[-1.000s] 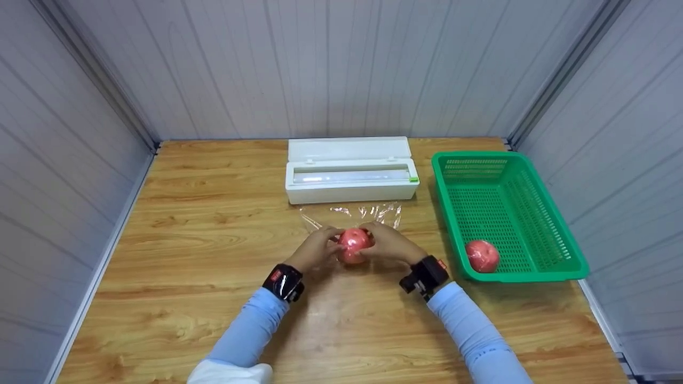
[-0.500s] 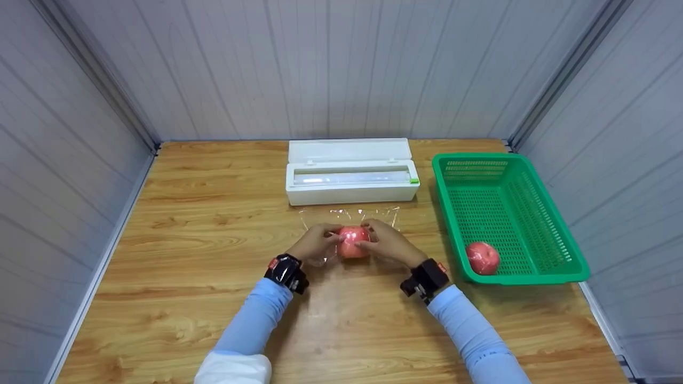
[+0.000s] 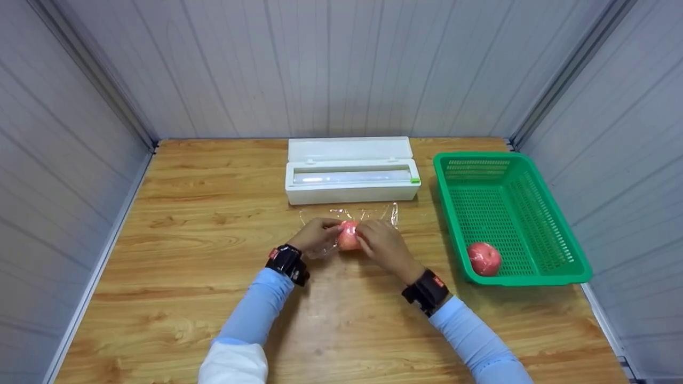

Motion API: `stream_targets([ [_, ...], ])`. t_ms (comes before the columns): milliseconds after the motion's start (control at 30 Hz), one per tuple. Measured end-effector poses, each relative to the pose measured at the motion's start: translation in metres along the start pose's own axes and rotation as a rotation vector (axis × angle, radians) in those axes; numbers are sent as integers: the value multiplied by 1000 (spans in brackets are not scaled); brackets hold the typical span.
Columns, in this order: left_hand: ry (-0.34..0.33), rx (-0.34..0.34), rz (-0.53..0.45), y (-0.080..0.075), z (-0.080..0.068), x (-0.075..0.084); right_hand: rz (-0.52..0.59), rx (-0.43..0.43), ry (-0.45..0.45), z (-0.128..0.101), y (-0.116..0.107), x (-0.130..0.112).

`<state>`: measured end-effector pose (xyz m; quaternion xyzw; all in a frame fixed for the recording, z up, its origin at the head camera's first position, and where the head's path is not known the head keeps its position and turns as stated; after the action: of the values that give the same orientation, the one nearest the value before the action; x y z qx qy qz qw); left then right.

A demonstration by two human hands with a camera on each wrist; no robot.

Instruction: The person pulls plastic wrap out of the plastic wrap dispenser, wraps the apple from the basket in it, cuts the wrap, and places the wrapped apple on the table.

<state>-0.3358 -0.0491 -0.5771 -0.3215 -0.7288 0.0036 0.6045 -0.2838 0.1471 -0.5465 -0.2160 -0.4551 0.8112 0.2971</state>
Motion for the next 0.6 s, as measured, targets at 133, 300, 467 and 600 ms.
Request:
stream_targets([
  [133,-7,19,-22,-4,4,-2,-48,-23,-1,-2,4,-3],
  [300,-76,17,-94,-5,8,-2,-30,-90,53,-1,6,-3],
  [467,-162,58,-161,-6,7,1,-18,-137,92,3,9,0],
  [600,-164,98,-139,-10,5,-1,-6,-163,116,6,14,2],
])
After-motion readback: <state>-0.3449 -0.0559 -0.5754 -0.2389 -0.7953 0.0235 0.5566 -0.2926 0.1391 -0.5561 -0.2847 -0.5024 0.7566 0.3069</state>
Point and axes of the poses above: each hand's wrist, its own z-axis towards the middle knuckle, its own y-axis out of the palm, x = y × z, the point moved 1 cm from there along z, towards the middle knuckle, and after that the axes turned 5 degrees about -y, right-handed, at the moved point
